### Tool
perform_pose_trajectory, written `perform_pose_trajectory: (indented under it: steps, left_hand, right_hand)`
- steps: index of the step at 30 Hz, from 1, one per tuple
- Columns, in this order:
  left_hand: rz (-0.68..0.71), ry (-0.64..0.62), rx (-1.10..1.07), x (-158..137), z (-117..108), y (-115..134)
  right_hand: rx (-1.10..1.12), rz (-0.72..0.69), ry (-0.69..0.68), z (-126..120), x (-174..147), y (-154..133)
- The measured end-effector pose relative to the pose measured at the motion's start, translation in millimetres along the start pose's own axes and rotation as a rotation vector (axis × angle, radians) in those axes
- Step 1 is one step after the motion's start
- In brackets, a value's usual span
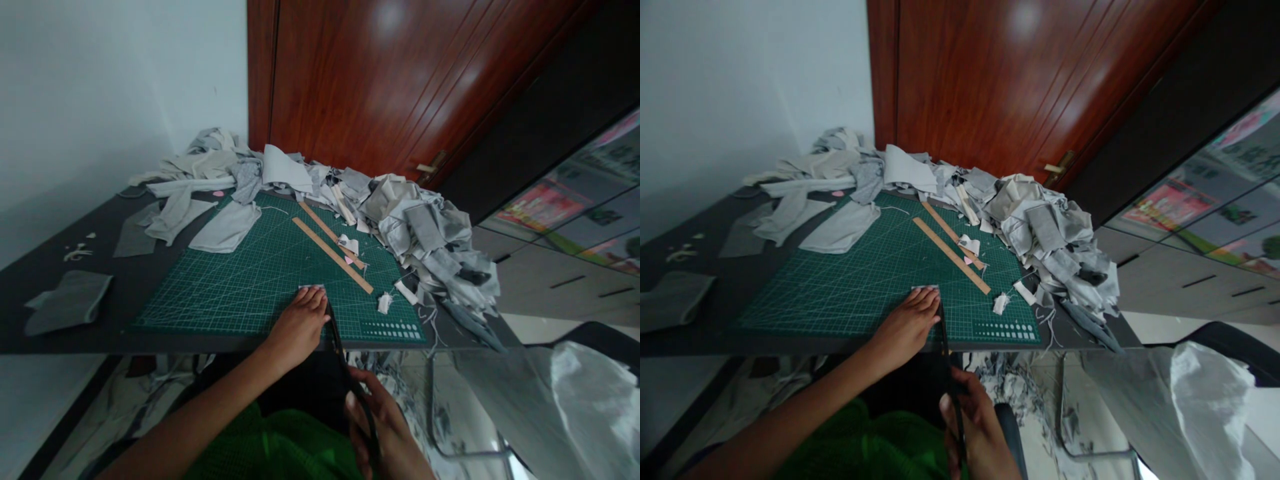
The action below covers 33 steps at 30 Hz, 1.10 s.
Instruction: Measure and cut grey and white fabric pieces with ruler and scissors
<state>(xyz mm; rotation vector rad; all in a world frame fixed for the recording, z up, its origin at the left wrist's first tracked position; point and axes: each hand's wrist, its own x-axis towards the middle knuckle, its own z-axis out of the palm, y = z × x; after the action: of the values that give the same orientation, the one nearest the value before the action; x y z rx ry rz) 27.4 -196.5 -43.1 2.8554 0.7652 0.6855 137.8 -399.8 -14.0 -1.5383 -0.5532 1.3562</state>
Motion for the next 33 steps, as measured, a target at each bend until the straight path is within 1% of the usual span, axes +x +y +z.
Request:
perform_pose_trajectory:
  steps: [4, 11, 16, 24, 27, 30, 33]
  left_hand:
    - [-0.007, -0.007, 0.005, 0, 0, 0]
    - [-0.011, -0.012, -0.027, 0, 0, 0]
    - [-0.015, -0.015, -0.027, 0, 0, 0]
    - [-0.012, -0.007, -0.021, 0, 0, 0]
    - [0.000, -0.001, -0.017, 0, 0, -1]
    - [-0.001, -0.002, -0.023, 0, 0, -2]
    - [-0.017, -0.007, -0.041, 0, 0, -2]
  right_hand:
    - [-0.002, 0.002, 0.014, 2, 0, 1]
    - [-0.032, 0.012, 0.034, 6, -4, -5]
    - [-0.004, -0.013, 0.065, 9, -3, 0]
    - [0.030, -0.027, 0.034, 9, -2, 3]
    - [0.112, -0.002, 0.024, 10, 2, 1]
    - [0.228, -0.008, 0.074, 6, 10, 1]
    - [0.313, -0.063, 0.182, -4, 16, 1]
